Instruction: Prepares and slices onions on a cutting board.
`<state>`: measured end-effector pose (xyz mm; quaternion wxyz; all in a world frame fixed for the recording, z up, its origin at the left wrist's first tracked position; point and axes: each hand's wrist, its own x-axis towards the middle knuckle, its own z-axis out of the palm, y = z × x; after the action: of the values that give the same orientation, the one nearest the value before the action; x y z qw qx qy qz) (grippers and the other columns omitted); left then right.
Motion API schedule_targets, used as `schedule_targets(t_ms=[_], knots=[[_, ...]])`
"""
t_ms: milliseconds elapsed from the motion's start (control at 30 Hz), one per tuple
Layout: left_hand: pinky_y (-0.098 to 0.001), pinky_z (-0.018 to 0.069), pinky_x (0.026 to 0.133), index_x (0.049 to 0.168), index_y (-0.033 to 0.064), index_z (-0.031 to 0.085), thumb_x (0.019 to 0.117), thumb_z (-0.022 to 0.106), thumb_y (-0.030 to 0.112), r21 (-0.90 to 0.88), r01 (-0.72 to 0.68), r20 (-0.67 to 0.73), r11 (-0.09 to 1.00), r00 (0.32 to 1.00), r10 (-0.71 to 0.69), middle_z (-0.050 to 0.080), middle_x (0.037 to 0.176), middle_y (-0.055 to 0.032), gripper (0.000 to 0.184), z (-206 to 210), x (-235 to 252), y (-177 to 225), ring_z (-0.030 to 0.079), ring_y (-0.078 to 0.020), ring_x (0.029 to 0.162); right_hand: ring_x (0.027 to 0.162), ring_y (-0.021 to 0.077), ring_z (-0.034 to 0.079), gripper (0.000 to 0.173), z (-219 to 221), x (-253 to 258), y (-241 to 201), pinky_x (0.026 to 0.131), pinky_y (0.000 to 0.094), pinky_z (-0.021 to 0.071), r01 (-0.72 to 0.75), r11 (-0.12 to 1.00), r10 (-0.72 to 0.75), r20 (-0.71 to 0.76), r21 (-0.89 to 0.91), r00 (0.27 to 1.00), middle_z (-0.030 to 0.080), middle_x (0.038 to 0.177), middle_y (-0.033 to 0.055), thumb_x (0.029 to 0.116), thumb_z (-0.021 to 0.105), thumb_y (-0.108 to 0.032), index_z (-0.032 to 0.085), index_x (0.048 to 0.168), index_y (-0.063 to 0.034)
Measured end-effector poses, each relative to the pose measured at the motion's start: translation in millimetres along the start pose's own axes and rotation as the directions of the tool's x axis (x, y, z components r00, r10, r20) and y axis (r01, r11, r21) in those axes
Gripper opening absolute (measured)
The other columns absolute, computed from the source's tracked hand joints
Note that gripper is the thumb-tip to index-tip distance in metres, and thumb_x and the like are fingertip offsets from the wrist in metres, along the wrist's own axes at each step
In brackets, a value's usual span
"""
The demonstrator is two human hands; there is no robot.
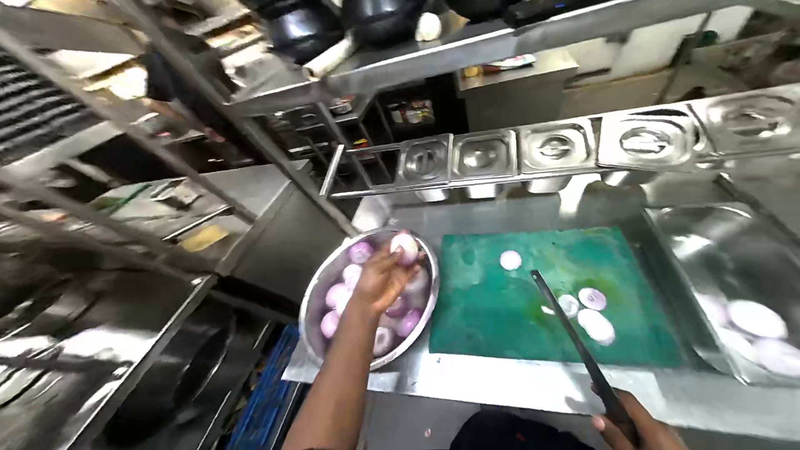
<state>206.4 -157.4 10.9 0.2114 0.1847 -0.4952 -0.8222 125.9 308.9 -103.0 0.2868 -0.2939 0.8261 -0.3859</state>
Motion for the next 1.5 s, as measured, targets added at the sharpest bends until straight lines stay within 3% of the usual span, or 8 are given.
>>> schedule_targets(t_ms=[100,233,433,567,700,933,1367,1500], knots=[[-0.0350,0.0546,0.089,0.150,0.0209,0.040,0.0969,0.055,0.005,0.337,-0.137,0.042,0.932,0.991,0.130,0.054,0.143,-0.0044,0.057,38,-10,-17,0.061,-0.0173,0.114,0.060,0.0274,0.068,0.051,12,-1,-7,0.058,0.0520,0.0593,-0.045,0.998,0.042,-0.072,-0.038,0.997,0.069,0.077,0.0119,0.1044,0.054,-0.045,0.057,0.135,-0.0032],[-0.0430,0.0614,0.085,0.138,0.0185,0.057,0.0761,0.087,0.007,0.730,-0.179,0.113,0.660,0.984,0.141,0.061,0.135,-0.0025,0.070,82,-27,-98,0.067,-0.0203,0.108,0.062,0.0297,0.068,0.050,27,5,-5,0.058,0.0534,0.0582,-0.150,0.979,0.134,-0.122,-0.135,0.983,0.068,0.077,0.0120,0.1038,0.052,-0.046,0.058,0.130,-0.0039],[-0.0398,0.0561,0.099,0.134,0.0109,0.060,0.0805,0.086,0.026,0.804,-0.282,0.251,0.524,0.959,0.130,0.062,0.137,-0.0063,0.062,76,-38,-207,0.063,-0.0172,0.119,0.091,0.0400,0.072,0.045,40,6,-30,0.075,0.0581,0.0586,-0.247,0.904,0.262,-0.004,-0.348,0.965,0.066,0.124,0.0206,0.1056,0.049,-0.040,0.056,0.134,-0.0059],[-0.0352,0.0578,0.091,0.122,0.0104,0.068,0.0759,0.090,0.033,0.816,-0.395,0.352,0.423,0.919,0.180,0.060,0.135,-0.0095,0.056,66,-34,-198,0.063,-0.0169,0.114,0.087,0.0420,0.072,0.047,48,8,-36,0.071,0.0580,0.0580,-0.254,0.872,0.300,0.046,-0.419,0.953,0.069,0.110,0.0208,0.1072,0.044,-0.044,0.055,0.132,-0.0060],[-0.0320,0.0627,0.080,0.116,0.0116,0.069,0.0727,0.093,0.030,0.792,-0.374,0.359,0.483,0.925,0.128,0.059,0.130,-0.0089,0.054,58,-25,-185,0.066,-0.0153,0.107,0.084,0.0418,0.072,0.046,48,10,-36,0.068,0.0573,0.0583,-0.231,0.860,0.277,0.035,-0.456,0.960,0.069,0.110,0.0203,0.1079,0.041,-0.045,0.055,0.130,-0.0065],[-0.0315,0.0630,0.077,0.114,0.0124,0.067,0.0681,0.096,0.024,0.762,-0.315,0.357,0.565,0.933,0.039,0.059,0.125,-0.0073,0.056,66,-17,-181,0.066,-0.0155,0.103,0.067,0.0372,0.072,0.038,50,9,-46,0.053,0.0524,0.0572,-0.158,0.840,0.097,-0.143,-0.519,0.985,0.071,0.097,0.0170,0.1061,0.045,-0.040,0.061,0.119,-0.0068],[-0.0309,0.0632,0.076,0.110,0.0150,0.067,0.0665,0.097,0.024,0.755,-0.319,0.367,0.573,0.929,0.033,0.059,0.121,-0.0051,0.054,63,-14,-178,0.066,-0.0140,0.100,0.057,0.0324,0.069,0.031,57,7,-51,0.046,0.0470,0.0549,-0.122,0.797,0.008,-0.192,-0.591,0.981,0.069,0.087,0.0133,0.1047,0.046,-0.035,0.062,0.111,-0.0082],[-0.0295,0.0624,0.078,0.110,0.0153,0.067,0.0643,0.098,0.024,0.769,-0.310,0.347,0.559,0.937,0.043,0.060,0.121,-0.0040,0.056,64,-16,-179,0.065,-0.0124,0.102,0.068,0.0346,0.072,0.033,55,20,-57,0.053,0.0487,0.0575,-0.125,0.816,0.068,-0.121,-0.565,0.990,0.070,0.094,0.0149,0.1065,0.044,-0.033,0.061,0.117,-0.0074]])
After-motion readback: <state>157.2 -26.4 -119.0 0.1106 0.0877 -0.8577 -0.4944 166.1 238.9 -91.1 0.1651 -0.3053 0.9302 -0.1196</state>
